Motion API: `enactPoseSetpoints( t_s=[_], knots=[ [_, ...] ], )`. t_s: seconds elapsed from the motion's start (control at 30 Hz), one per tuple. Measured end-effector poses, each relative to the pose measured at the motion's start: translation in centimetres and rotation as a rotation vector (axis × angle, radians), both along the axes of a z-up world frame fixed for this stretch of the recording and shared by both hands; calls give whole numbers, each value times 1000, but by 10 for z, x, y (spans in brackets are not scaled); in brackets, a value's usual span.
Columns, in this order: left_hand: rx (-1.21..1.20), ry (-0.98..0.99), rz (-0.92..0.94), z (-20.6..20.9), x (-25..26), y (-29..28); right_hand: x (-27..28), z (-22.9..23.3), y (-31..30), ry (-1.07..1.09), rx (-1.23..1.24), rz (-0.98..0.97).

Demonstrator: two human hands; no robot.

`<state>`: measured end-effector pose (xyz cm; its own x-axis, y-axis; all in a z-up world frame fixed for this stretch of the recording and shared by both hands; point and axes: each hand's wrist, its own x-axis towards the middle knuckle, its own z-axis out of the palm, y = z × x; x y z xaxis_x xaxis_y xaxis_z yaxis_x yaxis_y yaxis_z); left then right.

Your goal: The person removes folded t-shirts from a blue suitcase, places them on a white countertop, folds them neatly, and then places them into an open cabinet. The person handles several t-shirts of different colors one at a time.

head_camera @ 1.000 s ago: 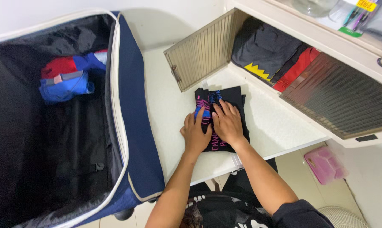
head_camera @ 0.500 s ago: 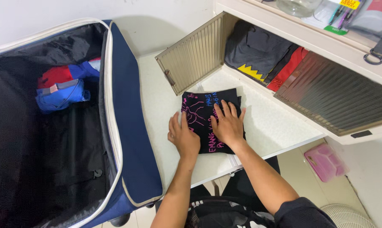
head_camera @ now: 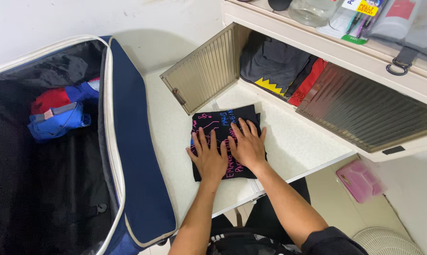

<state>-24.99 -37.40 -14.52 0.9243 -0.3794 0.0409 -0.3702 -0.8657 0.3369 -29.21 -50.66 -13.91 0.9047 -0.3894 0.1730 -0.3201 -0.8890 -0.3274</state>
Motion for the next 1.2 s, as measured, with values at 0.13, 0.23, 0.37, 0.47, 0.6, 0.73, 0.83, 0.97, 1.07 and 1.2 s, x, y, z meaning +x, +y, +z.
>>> enactPoseSetpoints(
  t_s=[0.13,0.23,0.37,0.47,0.6,0.73,0.83,0.97,1.07,1.2],
  knots=[
    [-160,-38,18,-2,5,10,4,-2,-6,64,51,-22],
    [-202,-66,19,-6,6,17,8,-8,-9,57,40,-45],
    [-121,-96,11,-10,7,15,17,-22,-10,96,-38,-59],
    [55,-12,5,-16,12,7,28,-36,-8,13,-23,44],
    [-144,-67,-70,-25,45,-12,52,-51,-16,-80,257,271],
    [-85,-44,-95,-33,56,-23,55,-47,-22,17,22,235],
    [-28,64,-18,-29,58,-26,50,-28,-28,170,-23,120],
    [16,165,49,-14,72,-22,45,1,-49,415,63,-65],
    [0,163,66,-11,72,-18,27,3,-67,395,46,-135],
    [27,110,56,-12,68,-18,16,-14,-80,282,9,-111]
  ],
)
